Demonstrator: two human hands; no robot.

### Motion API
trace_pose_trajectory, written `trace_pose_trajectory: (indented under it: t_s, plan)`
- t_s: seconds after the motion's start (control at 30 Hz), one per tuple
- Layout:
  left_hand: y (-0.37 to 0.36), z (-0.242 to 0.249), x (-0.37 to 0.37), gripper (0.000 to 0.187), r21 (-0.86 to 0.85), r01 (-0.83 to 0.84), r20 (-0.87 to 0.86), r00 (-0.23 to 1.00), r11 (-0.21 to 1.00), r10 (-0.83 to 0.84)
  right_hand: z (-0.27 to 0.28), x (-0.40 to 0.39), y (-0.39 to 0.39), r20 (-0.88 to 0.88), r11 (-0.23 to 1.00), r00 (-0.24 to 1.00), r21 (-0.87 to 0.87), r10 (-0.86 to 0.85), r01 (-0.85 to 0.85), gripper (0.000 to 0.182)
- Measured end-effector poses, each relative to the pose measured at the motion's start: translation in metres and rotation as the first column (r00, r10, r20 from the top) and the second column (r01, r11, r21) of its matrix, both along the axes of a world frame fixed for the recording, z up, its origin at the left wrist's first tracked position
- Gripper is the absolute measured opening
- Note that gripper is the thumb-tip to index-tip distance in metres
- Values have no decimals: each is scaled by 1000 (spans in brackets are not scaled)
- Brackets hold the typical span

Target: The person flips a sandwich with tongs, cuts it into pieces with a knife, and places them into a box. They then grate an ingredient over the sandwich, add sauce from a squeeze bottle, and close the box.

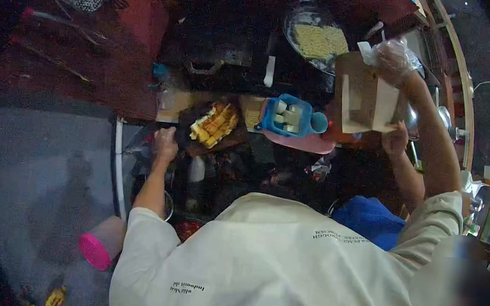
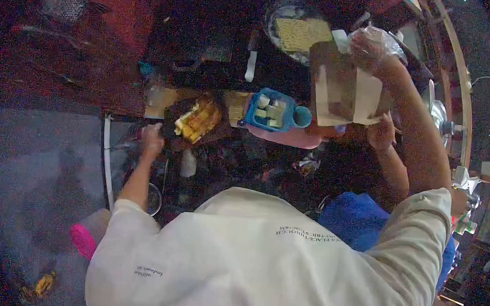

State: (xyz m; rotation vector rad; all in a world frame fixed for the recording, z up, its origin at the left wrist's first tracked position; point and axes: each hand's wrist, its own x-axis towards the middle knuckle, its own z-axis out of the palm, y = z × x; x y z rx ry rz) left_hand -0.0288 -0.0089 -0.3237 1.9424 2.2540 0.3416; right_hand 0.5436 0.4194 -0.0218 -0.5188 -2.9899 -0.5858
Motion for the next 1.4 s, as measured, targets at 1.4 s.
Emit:
trace_pose_trajectory:
  t_s: [1.4]
  plan:
    - [-240, 127, 9, 51, -74, -470, 23, 881, 879, 473, -190, -276, -349, 571, 28, 495, -636, -655, 771, 29]
